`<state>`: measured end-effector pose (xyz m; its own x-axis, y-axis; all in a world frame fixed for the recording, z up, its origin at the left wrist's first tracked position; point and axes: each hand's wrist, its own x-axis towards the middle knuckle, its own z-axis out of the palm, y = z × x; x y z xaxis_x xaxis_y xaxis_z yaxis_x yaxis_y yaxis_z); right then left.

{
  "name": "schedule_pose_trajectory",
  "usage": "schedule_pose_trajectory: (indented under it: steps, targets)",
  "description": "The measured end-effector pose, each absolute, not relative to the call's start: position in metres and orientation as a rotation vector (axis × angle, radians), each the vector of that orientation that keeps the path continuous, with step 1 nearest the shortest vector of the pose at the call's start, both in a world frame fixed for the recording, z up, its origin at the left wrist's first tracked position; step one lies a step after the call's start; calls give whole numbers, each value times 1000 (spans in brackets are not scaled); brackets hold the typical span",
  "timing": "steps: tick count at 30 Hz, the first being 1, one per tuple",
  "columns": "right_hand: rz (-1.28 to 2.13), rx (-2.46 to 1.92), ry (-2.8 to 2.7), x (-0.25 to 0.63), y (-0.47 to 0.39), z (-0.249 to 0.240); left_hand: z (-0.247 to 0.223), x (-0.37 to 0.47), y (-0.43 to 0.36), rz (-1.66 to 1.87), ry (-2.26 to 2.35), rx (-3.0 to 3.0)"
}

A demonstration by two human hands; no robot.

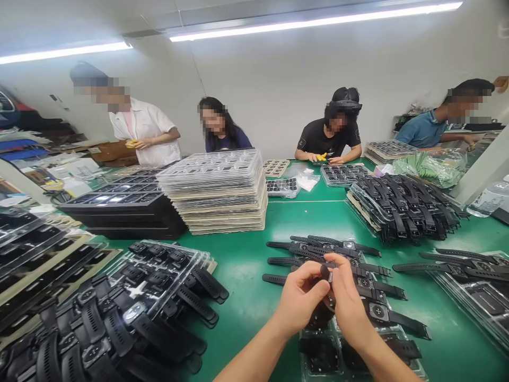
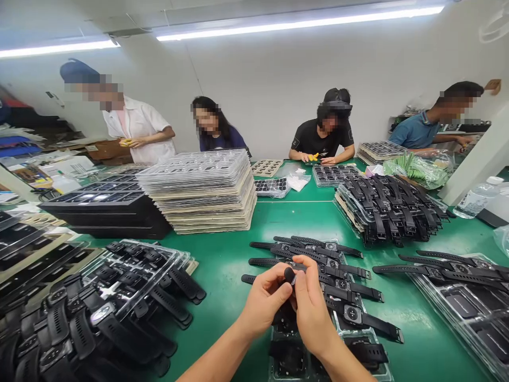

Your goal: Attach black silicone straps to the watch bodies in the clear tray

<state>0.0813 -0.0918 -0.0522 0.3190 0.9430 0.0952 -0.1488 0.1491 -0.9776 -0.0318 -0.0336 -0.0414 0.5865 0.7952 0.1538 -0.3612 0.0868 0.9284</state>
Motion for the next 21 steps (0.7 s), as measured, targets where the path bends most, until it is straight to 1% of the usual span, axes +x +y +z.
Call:
schedule_pose_trajectory:
  steps: [5,11,17,21]
  targets:
    - [953,-1104,-1181,107,-86,-34,-38,-38,-30,694,454,1089]
    - [997,-1124,-856,104,-85,-34,-42,-33,-30,536,453,948]
    - [893,-1204,-768,98,-86,-33,-53,-32,-29,431,472,918]
    - [891,-1208,-710,105,-83,-31,-60,-28,-33,395,436,884]
